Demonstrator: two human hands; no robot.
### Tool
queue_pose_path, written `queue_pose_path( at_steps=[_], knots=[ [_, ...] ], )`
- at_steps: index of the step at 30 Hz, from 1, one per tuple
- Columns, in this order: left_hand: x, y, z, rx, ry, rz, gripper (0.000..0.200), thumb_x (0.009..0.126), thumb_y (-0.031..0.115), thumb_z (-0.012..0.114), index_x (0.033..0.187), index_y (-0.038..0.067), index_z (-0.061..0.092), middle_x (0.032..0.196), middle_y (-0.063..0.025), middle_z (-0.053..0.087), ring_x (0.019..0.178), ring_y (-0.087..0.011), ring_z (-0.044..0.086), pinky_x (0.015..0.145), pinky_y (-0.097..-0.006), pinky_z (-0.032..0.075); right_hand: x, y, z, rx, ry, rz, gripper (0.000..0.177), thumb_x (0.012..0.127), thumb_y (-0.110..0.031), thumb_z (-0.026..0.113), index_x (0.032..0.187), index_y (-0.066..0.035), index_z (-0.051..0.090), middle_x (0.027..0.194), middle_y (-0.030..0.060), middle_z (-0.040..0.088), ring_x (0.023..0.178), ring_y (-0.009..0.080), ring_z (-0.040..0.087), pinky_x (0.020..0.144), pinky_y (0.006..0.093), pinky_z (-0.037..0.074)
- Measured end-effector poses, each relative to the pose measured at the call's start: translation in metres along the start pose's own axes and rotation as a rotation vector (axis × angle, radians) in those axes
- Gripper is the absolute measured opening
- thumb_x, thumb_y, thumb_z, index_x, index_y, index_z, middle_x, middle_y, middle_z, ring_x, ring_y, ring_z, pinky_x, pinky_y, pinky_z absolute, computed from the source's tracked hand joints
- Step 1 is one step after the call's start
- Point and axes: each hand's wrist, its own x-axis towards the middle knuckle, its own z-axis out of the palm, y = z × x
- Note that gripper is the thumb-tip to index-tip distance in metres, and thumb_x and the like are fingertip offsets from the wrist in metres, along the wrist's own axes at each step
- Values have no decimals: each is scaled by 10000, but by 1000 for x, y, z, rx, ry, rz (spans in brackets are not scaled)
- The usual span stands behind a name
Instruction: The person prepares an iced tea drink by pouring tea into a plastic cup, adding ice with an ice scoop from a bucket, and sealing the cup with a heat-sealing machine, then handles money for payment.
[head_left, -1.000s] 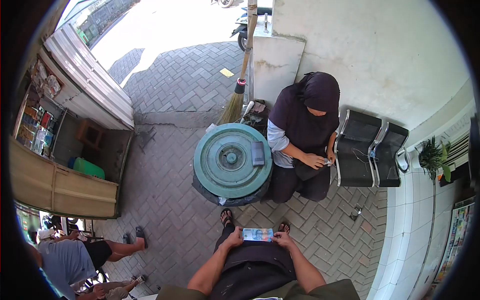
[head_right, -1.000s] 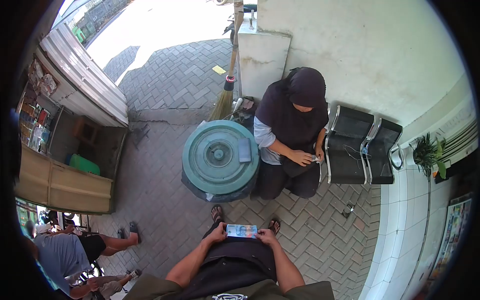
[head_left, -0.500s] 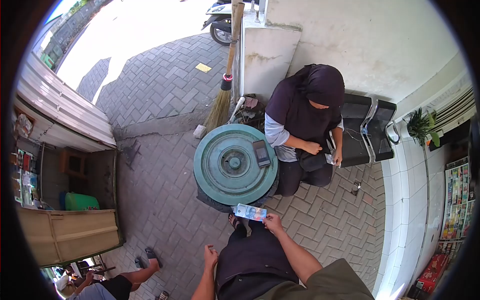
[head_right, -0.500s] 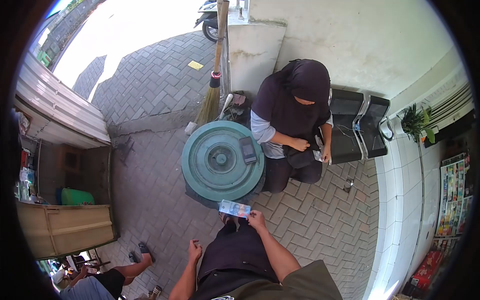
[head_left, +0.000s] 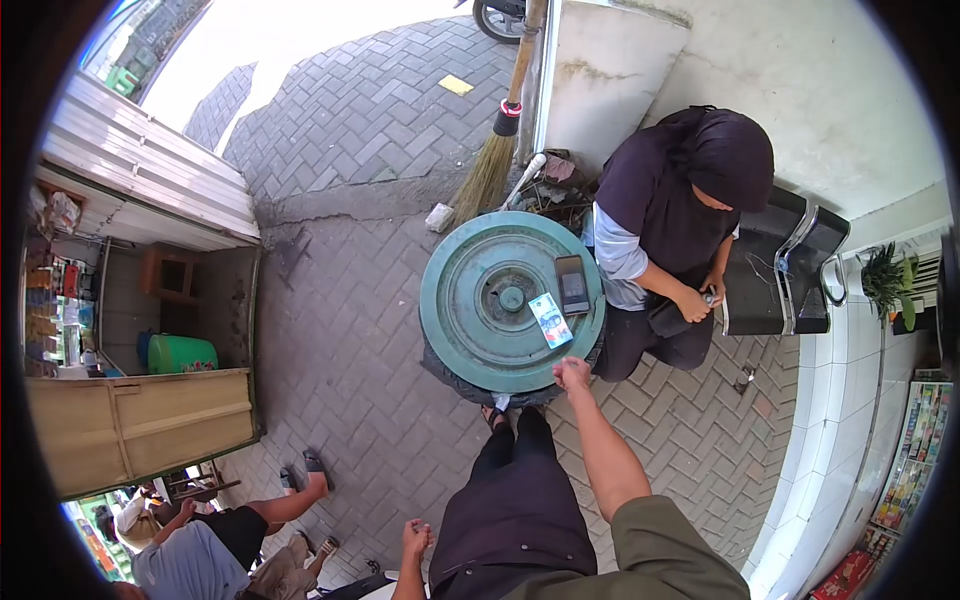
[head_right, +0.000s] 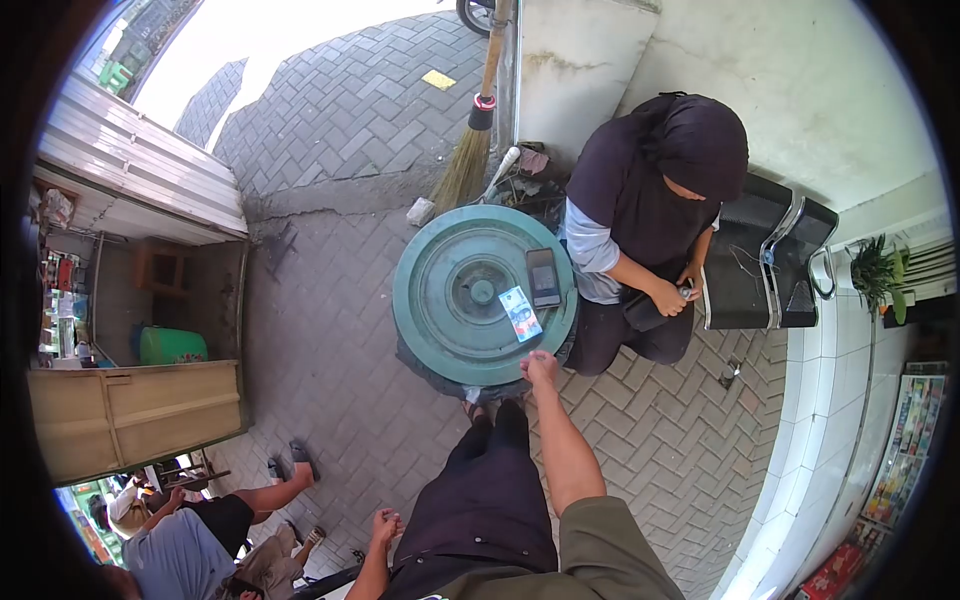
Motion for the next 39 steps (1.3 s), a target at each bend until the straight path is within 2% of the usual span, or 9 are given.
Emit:
queue_pose_path(
  at_steps=[4, 11, 14, 19, 23, 28, 32, 35, 39],
  knots=[
    [16, 39, 12, -19, -108, 40, 361, 855, 125, 593, 1162, 45, 419, 802, -99, 591, 561, -167, 586, 463, -287, 472, -15, 19, -33, -312, -48, -35, 213, 861, -90, 575, 1060, -24, 534, 740, 96, 650, 547, 130, 600, 421, 263, 460],
    [68, 150, 72, 301, -342, 329, 209, 775, 208, 693, 707, 37, 593, 589, -29, 566, 506, -110, 517, 475, -273, 410, -72, 98, -122, -584, -159, -135, 197, 825, -119, 601, 997, -23, 604, 718, 70, 659, 579, 136, 627, 496, 269, 500],
    [67, 195, 112, 608, -317, 650, 224, 713, 193, 713, 770, 10, 597, 647, -51, 595, 531, -127, 529, 533, -283, 452, -118, 136, -164, -600, -88, -100, 191, 813, -149, 620, 956, -22, 630, 749, 63, 669, 652, 136, 642, 608, 270, 516],
    [43, 211, 175, 413, -365, 840, 259, 687, 166, 694, 841, -15, 592, 756, -97, 638, 636, -138, 590, 610, -289, 491, -140, 188, -241, -570, 132, -51, 214, 760, -184, 612, 901, -46, 695, 815, 101, 683, 773, 175, 649, 713, 307, 501],
    [48, 177, 198, 391, -454, 687, 236, 724, 143, 662, 879, -23, 600, 788, -114, 649, 701, -151, 628, 659, -285, 506, -126, 212, -297, -514, 98, 68, 236, 733, -191, 606, 909, -75, 711, 861, 103, 688, 813, 202, 651, 747, 318, 496],
    [20, 101, 206, 317, -333, 631, 180, 764, 110, 624, 880, -27, 608, 740, -95, 645, 655, -151, 619, 611, -283, 498, -95, 201, -338, -996, 218, -58, 173, 696, -157, 611, 811, -83, 717, 876, 97, 691, 804, 202, 656, 764, 302, 500],
    [6, 3, 208, 275, -186, 453, 198, 798, 136, 615, 884, -42, 607, 713, -89, 641, 604, -153, 597, 564, -292, 477, -58, 179, -395, -454, -67, 19, 162, 785, -57, 586, 941, -28, 621, 701, 87, 614, 594, 167, 614, 489, 294, 503],
    [11, -66, 229, 320, 185, 513, 283, 819, 212, 598, 897, -60, 603, 758, -122, 644, 676, -192, 608, 641, -331, 482, -41, 154, -428, -458, -21, -267, 135, 832, -92, 588, 930, -6, 622, 717, 92, 626, 576, 161, 612, 502, 283, 506],
    [-49, -59, 243, 205, 184, 466, 325, 819, 247, 572, 910, -64, 606, 808, -158, 648, 767, -248, 626, 717, -359, 478, -26, 136, -467, -448, 19, -250, 129, 835, -96, 582, 914, -1, 618, 685, 92, 620, 559, 157, 606, 503, 291, 512]
  ],
)
